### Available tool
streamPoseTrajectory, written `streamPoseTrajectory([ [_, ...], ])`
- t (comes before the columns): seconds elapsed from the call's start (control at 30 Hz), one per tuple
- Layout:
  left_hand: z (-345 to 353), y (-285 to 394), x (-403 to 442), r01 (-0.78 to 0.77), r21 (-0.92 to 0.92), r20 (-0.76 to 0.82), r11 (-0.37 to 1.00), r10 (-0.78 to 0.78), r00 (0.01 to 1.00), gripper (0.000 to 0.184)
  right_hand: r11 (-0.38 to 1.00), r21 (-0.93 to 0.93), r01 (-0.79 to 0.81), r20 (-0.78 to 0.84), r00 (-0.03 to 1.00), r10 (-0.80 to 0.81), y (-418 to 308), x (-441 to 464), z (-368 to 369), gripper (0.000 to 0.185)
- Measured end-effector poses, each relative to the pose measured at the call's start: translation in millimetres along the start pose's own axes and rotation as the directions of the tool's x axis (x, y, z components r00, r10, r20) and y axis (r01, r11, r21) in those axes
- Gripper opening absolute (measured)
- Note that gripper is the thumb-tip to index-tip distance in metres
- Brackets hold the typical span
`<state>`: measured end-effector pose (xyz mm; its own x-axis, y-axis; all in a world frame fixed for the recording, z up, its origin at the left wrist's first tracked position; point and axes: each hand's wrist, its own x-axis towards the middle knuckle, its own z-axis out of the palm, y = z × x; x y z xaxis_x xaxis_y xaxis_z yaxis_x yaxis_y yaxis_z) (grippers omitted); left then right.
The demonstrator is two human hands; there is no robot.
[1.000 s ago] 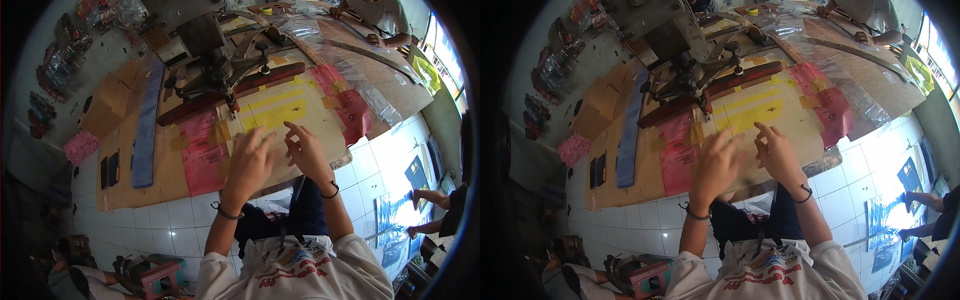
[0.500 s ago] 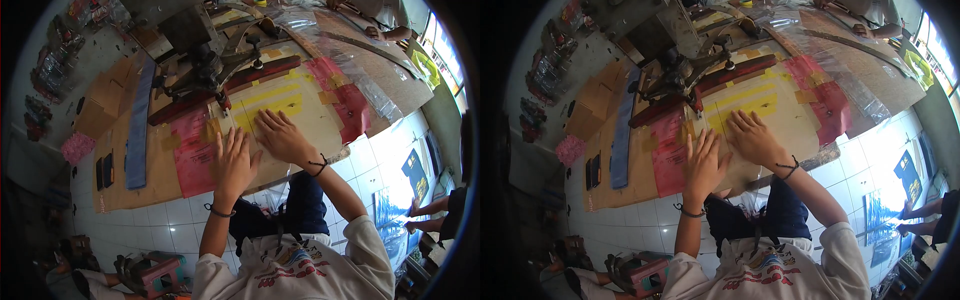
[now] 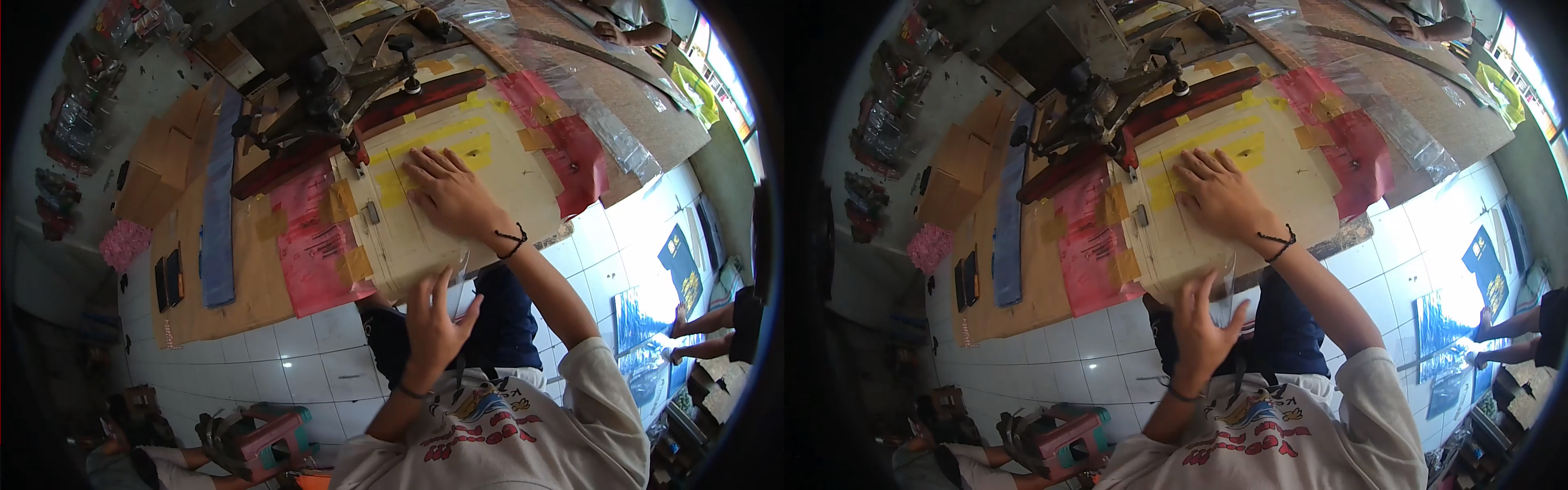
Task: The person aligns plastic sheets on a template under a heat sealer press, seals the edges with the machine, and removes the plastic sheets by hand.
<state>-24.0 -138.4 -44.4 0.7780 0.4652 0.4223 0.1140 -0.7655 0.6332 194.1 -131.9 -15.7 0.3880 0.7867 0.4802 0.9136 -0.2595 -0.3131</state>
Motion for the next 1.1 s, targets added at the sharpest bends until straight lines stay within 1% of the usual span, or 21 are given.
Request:
streamPoseTrajectory([
  [0.1, 25, -1, -20, 0.071, 0.164, -0.138, 0.984, -0.049, 0.989, 0.068, 1.0, 0.019, -0.005, -0.015, 1.0, 0.006, -2, 0, -3, 0.044],
  [0.13, 32, -5, -19, 0.05, 0.182, -0.265, 0.982, 0.0, 0.964, 0.059, 1.0, 0.023, -0.006, -0.021, 1.0, 0.007, -2, 0, -3, 0.042],
  [0.2, 35, -21, -24, 0.135, 0.119, -0.068, 0.984, -0.128, 0.99, 0.044, 1.0, 0.025, -0.005, -0.04, 0.999, 0.006, -3, 1, -7, 0.038],
  [0.23, 34, -27, -23, 0.174, 0.092, 0.033, 0.98, -0.177, 0.984, 0.038, 0.992, 0.116, -0.046, -0.076, 0.996, 0.055, -5, 0, -13, 0.036],
  [0.27, 31, -30, -25, 0.153, -0.02, 0.082, 0.988, -0.151, 0.985, 0.024, 0.975, 0.205, -0.082, -0.111, 0.988, 0.107, -8, -4, -21, 0.034],
  [0.37, 0, -11, -20, 0.116, -0.445, 0.092, 0.888, -0.083, 0.992, 0.015, 0.861, 0.465, -0.208, -0.199, 0.923, 0.33, -29, -32, -64, 0.027],
  [0.4, -5, -11, -28, 0.218, -0.601, 0.182, 0.769, -0.134, 0.974, 0.007, 0.74, 0.62, -0.26, -0.183, 0.87, 0.459, -31, -55, -65, 0.026],
  [0.43, -11, -9, -35, 0.288, -0.719, 0.225, 0.632, -0.181, 0.958, 0.005, 0.59, 0.754, -0.289, -0.139, 0.807, 0.574, -32, -80, -65, 0.026],
  [0.47, -18, -5, -43, 0.349, -0.811, 0.276, 0.47, -0.218, 0.936, 0.004, 0.502, 0.791, -0.351, -0.062, 0.769, 0.636, -39, -106, -70, 0.031],
  [0.5, -18, -7, -45, 0.341, -0.882, 0.3, 0.326, -0.17, 0.939, 0.004, 0.406, 0.817, -0.41, 0.019, 0.723, 0.69, -49, -130, -74, 0.036],
  [0.57, -14, -12, -47, 0.326, -0.945, 0.325, -0.002, -0.073, 0.943, 0.005, 0.088, 0.92, -0.383, 0.253, 0.749, 0.612, -66, -167, -64, 0.053],
  [0.63, -8, -11, -55, 0.307, -0.887, 0.321, -0.346, 0.017, 0.947, 0.006, -0.171, 0.816, -0.552, 0.572, 0.73, 0.374, -74, -190, -60, 0.067],
  [0.67, -2, -16, -58, 0.341, -0.859, 0.329, -0.382, 0.1, 0.939, 0.004, -0.242, 0.805, -0.541, 0.591, 0.766, 0.254, -72, -200, -44, 0.075],
  [0.77, 3, -19, -69, 0.4, -0.788, 0.386, -0.468, 0.13, 0.913, 0.003, -0.169, 0.86, -0.482, 0.507, 0.846, 0.166, -81, -163, -63, 0.077],
  [0.8, 2, -13, -64, 0.349, -0.831, 0.35, -0.433, 0.08, 0.933, 0.008, -0.176, 0.884, -0.434, 0.464, 0.859, 0.216, -82, -150, -67, 0.073],
  [0.87, -2, -19, -63, 0.396, -0.866, 0.409, -0.305, 0.025, 0.912, 0.012, -0.183, 0.926, -0.33, 0.373, 0.875, 0.308, -78, -123, -71, 0.069],
  [0.9, -4, -20, -63, 0.421, -0.875, 0.435, -0.24, -0.007, 0.9, 0.014, -0.06, 0.927, -0.371, 0.367, 0.861, 0.353, -74, -113, -74, 0.064],
  [0.93, -9, -14, -56, 0.421, -0.871, 0.442, -0.251, -0.03, 0.896, 0.017, 0.061, 0.91, -0.41, 0.354, 0.847, 0.397, -69, -104, -77, 0.06],
  [1.03, -14, -20, -51, 0.561, -0.825, 0.555, 0.065, -0.09, 0.827, 0.018, 0.354, 0.776, -0.522, 0.31, 0.804, 0.507, -49, -84, -79, 0.049],
  [1.07, -17, -14, -47, 0.536, -0.823, 0.519, 0.186, -0.136, 0.844, 0.018, 0.435, 0.708, -0.556, 0.292, 0.791, 0.537, -42, -78, -79, 0.046],
  [1.1, -16, -17, -50, 0.555, -0.787, 0.533, 0.268, -0.154, 0.832, 0.017, 0.475, 0.69, -0.546, 0.279, 0.806, 0.522, -36, -72, -80, 0.043],
])
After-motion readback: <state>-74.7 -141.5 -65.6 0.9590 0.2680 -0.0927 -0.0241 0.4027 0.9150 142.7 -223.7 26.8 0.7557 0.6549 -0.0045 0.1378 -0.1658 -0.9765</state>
